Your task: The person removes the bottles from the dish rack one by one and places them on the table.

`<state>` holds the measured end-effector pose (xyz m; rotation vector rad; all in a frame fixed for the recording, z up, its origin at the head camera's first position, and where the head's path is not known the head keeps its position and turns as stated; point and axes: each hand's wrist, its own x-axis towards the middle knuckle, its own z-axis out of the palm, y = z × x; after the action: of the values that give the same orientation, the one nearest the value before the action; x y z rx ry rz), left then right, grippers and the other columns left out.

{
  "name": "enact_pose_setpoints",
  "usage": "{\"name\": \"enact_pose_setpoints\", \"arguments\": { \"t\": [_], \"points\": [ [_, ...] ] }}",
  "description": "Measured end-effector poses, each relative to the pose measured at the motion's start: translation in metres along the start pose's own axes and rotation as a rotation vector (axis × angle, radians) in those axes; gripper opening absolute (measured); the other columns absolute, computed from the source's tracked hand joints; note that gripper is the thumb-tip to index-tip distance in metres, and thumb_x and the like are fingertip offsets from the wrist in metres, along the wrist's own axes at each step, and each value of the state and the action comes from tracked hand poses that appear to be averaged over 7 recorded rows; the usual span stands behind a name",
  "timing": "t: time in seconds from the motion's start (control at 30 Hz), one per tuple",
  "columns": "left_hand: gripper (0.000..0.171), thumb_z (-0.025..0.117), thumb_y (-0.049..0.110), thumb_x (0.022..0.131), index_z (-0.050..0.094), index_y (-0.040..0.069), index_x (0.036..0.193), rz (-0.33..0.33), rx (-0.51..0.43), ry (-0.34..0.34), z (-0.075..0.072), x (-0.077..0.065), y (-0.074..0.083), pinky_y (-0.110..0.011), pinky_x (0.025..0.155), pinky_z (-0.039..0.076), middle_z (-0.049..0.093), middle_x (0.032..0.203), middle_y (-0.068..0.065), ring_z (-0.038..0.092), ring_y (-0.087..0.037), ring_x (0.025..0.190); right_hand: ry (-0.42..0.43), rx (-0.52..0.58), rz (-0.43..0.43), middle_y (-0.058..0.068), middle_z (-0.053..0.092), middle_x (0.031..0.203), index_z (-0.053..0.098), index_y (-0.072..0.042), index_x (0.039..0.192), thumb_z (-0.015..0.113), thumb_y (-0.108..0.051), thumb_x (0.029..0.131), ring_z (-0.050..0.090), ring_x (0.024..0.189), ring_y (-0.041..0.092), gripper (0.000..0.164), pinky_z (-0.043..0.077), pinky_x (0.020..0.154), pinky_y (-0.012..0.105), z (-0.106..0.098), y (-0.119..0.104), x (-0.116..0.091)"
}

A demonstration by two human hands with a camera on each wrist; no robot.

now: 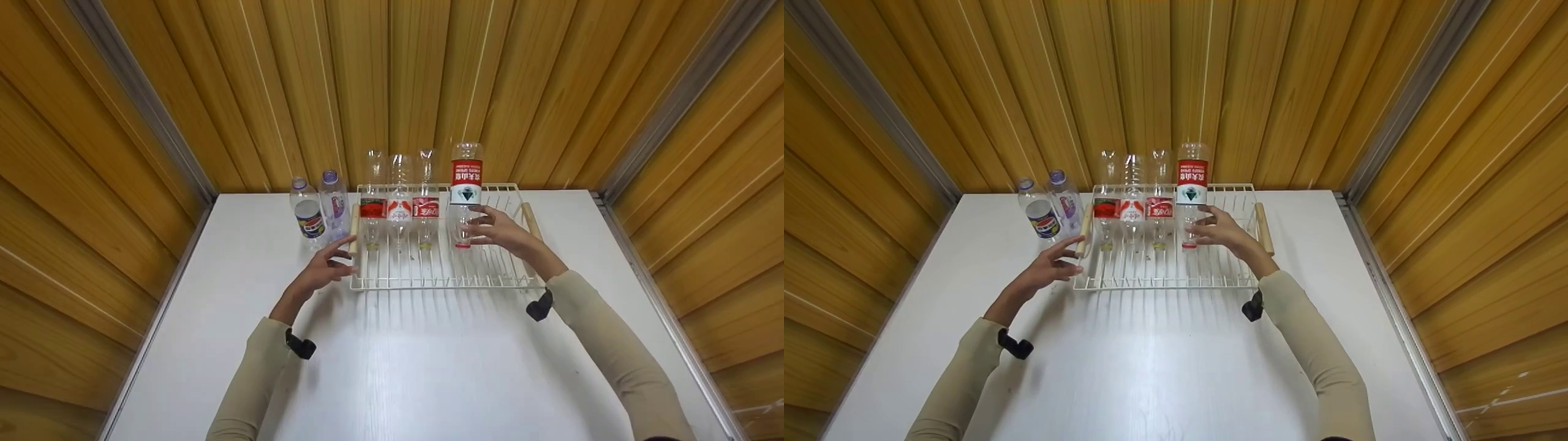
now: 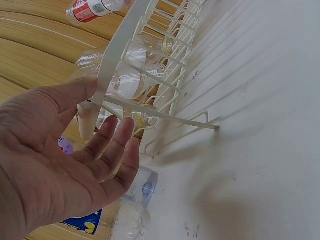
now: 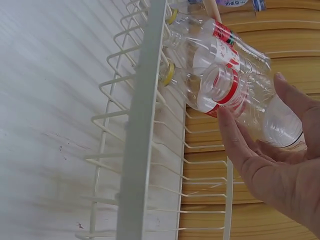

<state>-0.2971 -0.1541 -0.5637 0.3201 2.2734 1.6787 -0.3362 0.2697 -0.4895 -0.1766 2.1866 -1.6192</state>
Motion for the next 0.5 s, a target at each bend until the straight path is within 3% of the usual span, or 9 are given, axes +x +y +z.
{"name": "enact_pose_setpoints", "arguments": {
  "t": [0.1,0.33,0.5],
  "points": [
    [0.072,0.071,0.008,0.095,0.04,0.023,0.158,0.008,0.0,0.001,0.0,0.0,-0.001,-0.037,0.085,0.054,0.053,0.143,-0.027,0.066,-0.021,0.102,0.02,-0.02,-0.035,0.028,0.04,0.153,0.022,-0.004,0.161,0.07,-0.025,0.098,0.054,0.136,0.043,0.082,0.053,0.105,0.042,0.003,0.001,-0.004],
    [0.074,0.073,0.009,0.094,0.04,0.025,0.158,-0.006,-0.008,0.003,0.0,0.0,0.001,-0.053,0.096,0.054,0.054,0.142,-0.024,0.065,-0.024,0.106,0.058,-0.025,-0.043,0.023,0.049,0.148,0.029,-0.007,0.161,0.073,-0.032,0.096,0.057,0.133,0.039,0.083,0.057,0.099,0.034,0.005,0.003,-0.012],
    [0.074,0.073,0.01,0.094,0.04,0.025,0.158,-0.009,-0.012,0.008,0.001,0.0,0.0,-0.056,0.096,0.053,0.053,0.142,-0.025,0.066,-0.026,0.107,0.071,-0.038,-0.059,0.022,0.052,0.148,0.032,-0.008,0.16,0.072,-0.035,0.096,0.061,0.129,0.034,0.081,0.058,0.097,0.03,0.008,0.005,-0.016]
  ]
}}
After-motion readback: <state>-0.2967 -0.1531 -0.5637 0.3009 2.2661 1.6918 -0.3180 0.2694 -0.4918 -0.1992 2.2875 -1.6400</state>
